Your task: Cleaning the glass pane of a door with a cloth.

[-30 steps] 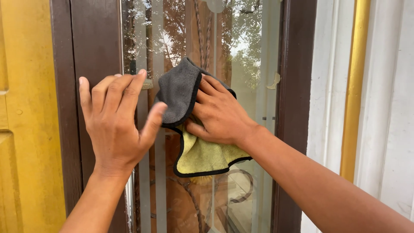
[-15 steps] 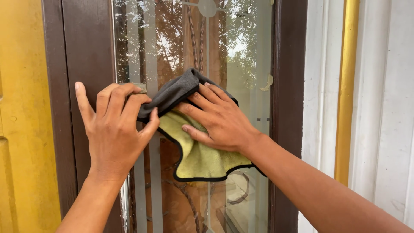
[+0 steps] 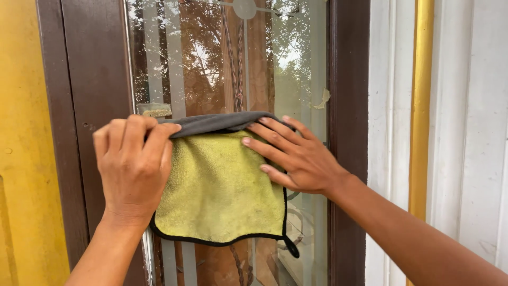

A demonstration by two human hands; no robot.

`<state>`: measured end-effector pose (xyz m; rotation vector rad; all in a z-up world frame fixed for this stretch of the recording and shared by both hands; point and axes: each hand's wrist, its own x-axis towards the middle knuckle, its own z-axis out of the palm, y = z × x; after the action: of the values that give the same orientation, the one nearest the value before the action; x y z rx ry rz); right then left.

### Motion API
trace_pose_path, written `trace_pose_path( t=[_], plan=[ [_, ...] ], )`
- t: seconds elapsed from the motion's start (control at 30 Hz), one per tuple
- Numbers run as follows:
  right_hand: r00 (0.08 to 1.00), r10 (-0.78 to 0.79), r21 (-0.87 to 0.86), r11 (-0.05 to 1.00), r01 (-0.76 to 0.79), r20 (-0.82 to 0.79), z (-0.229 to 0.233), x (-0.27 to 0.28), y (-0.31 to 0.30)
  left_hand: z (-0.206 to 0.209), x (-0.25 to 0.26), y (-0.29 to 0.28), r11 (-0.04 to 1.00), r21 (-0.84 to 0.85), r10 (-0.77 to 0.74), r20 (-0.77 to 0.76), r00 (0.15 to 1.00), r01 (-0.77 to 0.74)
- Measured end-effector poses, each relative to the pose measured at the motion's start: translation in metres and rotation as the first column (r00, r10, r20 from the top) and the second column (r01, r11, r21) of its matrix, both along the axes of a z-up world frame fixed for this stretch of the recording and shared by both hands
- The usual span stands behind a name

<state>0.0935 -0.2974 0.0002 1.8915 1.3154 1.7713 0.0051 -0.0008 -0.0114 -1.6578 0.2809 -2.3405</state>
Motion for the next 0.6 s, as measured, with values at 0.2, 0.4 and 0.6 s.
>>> trace_pose_path(
  t=[0.2,0.4,0.6],
  plan=[
    [0.991,-0.054,0.036,0.998,0.050,0.126,-0.005,0.023,-0.035,0.002,-0.003,-0.003,0.994,0.059,-0.082,-0.080,0.993,0.087],
    [0.998,0.057,0.378,0.924,-0.063,0.027,-0.016,0.037,-0.060,0.003,-0.003,-0.003,0.994,0.067,-0.082,-0.086,0.993,0.088],
    [0.998,0.050,0.582,0.813,-0.015,-0.044,-0.025,0.041,-0.058,0.003,0.002,0.000,0.991,0.062,-0.116,-0.085,0.990,0.121]
  ],
)
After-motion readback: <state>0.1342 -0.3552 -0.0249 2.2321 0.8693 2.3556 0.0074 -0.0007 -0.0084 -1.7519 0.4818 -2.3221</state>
